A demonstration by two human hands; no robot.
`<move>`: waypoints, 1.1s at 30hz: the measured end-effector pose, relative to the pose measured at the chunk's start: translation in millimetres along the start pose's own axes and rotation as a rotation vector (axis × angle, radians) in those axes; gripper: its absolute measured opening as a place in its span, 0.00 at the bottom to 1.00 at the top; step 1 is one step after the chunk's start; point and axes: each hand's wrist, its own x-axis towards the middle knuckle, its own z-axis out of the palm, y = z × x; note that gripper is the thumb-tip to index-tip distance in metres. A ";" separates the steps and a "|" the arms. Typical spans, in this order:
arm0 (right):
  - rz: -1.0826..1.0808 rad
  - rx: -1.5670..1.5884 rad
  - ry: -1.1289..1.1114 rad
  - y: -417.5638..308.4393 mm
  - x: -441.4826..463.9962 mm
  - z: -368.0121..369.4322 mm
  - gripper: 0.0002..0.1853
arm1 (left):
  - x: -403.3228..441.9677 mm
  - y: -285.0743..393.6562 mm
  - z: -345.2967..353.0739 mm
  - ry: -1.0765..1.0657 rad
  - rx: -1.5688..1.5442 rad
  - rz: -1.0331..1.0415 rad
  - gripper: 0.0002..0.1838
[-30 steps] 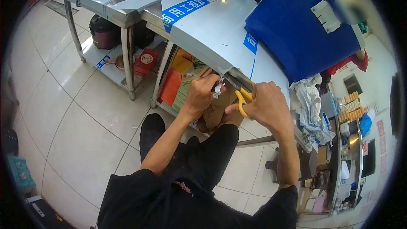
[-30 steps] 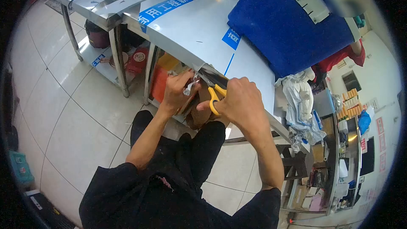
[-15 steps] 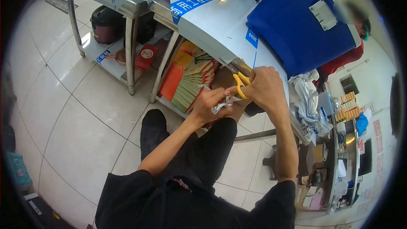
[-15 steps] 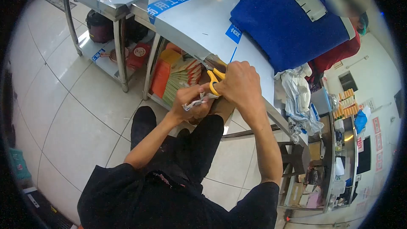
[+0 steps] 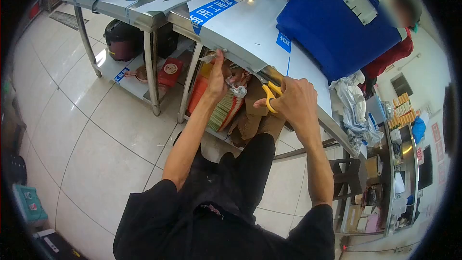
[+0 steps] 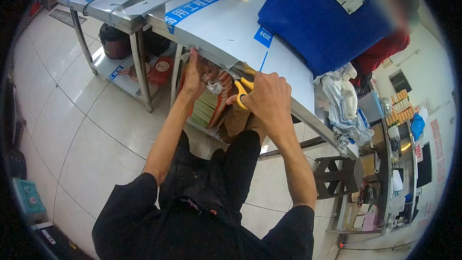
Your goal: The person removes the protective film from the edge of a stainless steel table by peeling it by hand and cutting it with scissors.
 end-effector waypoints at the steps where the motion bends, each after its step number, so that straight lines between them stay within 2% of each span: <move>1: 0.005 0.004 0.002 -2.7 2.4 -4.8 0.40 | 8.2 -7.9 -5.2 -0.032 -0.005 0.020 0.31; 3: 0.071 0.009 -0.224 -9.8 6.2 -19.1 0.19 | 10.3 -17.4 -11.4 -0.067 -0.008 0.026 0.33; 5: 0.062 0.004 -0.193 -10.1 5.7 -17.6 0.19 | 8.5 -15.0 -12.6 -0.102 0.161 0.035 0.36; 9: 0.038 0.021 -0.176 -9.6 6.3 -19.3 0.18 | 11.5 -18.9 -15.0 -0.113 0.126 -0.022 0.38; 11: 0.035 0.038 -0.147 -9.5 6.2 -16.7 0.18 | 11.5 -19.0 -17.0 -0.147 0.222 0.000 0.41; 18: 0.007 0.080 -0.085 -11.7 7.6 -12.2 0.16 | 10.0 -18.4 -10.1 -0.139 0.190 -0.007 0.42; 19: 0.010 0.088 -0.086 -17.7 12.2 -7.1 0.16 | 10.1 -21.5 -9.6 0.020 0.198 0.002 0.40; 21: -0.021 0.318 -0.035 -41.4 24.6 7.6 0.15 | 9.0 -28.0 -16.5 0.181 0.221 0.002 0.38; 23: -0.261 0.435 -0.028 -67.2 22.4 8.0 0.13 | 18.2 -41.3 -49.9 0.255 0.468 0.135 0.34; 25: -0.317 0.447 0.017 -72.6 13.1 0.3 0.13 | 23.4 -38.1 -71.5 0.330 0.707 0.272 0.30; 27: -0.201 0.521 -0.119 -45.8 4.8 -7.8 0.14 | 4.0 -9.4 -61.6 0.487 0.745 0.117 0.20; 29: -0.201 0.524 0.209 -12.7 -2.2 -6.8 0.15 | -15.9 19.9 -46.4 0.193 0.576 0.079 0.18; 30: -0.232 0.434 0.316 2.7 -0.8 -4.9 0.15 | -26.1 15.9 -39.3 0.248 0.725 0.124 0.15; 31: -0.258 0.348 0.422 15.3 0.1 -3.5 0.15 | -31.4 6.1 -31.1 0.271 0.709 0.117 0.15; 33: -0.530 0.135 0.487 32.4 10.1 -9.9 0.14 | -37.9 -16.4 -9.8 0.080 1.068 0.665 0.15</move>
